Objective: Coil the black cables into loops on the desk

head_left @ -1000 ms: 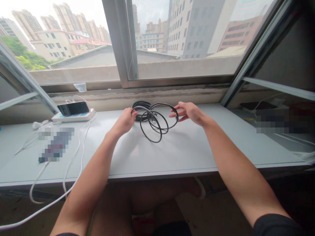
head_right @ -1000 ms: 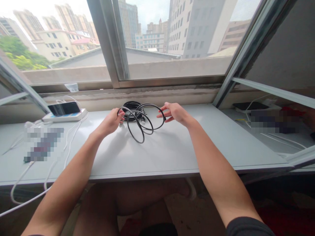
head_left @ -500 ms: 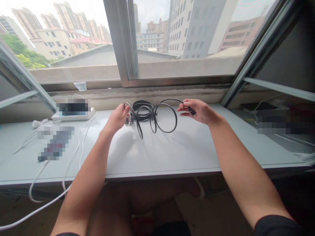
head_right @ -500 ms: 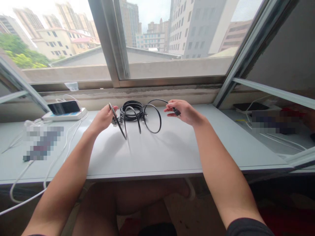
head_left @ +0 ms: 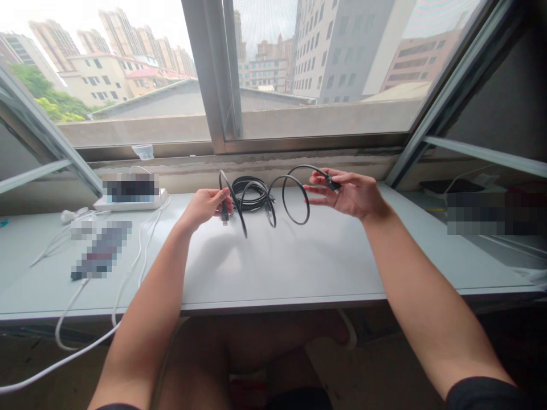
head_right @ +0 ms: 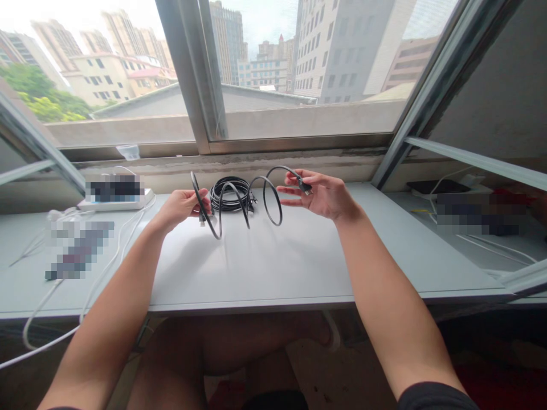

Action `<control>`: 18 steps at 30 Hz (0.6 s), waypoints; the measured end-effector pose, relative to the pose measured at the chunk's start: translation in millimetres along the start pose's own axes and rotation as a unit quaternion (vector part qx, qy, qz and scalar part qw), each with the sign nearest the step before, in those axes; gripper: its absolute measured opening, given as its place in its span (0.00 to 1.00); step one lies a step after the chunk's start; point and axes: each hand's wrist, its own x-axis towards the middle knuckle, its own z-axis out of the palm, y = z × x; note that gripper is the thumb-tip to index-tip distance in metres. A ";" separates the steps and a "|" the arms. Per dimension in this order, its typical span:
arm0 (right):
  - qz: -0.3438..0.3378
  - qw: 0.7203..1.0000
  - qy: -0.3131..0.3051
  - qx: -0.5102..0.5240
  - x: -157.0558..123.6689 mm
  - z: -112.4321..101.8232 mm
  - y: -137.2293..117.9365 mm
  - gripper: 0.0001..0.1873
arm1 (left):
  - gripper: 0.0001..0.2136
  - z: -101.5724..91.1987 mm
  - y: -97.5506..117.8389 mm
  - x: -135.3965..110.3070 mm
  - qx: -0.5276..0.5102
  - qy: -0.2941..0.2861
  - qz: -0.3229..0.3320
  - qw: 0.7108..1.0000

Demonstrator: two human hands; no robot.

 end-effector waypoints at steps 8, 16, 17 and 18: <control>0.099 0.991 -0.062 -0.068 14.6 20.6 27.1 0.24 | 0.32 29.9 3.0 -8.5 -0.076 -0.135 -0.040 0.987; 0.032 0.944 -0.171 -0.281 18.3 66.0 61.2 0.23 | 0.27 70.2 9.0 -24.4 -0.184 -0.230 -0.003 0.956; 0.006 0.939 -0.159 -0.305 18.5 70.6 64.2 0.23 | 0.27 74.2 9.2 -26.2 -0.193 -0.237 0.005 0.952; -0.016 0.935 -0.145 -0.324 18.8 74.6 66.9 0.22 | 0.26 77.6 9.2 -27.6 -0.201 -0.239 0.015 0.950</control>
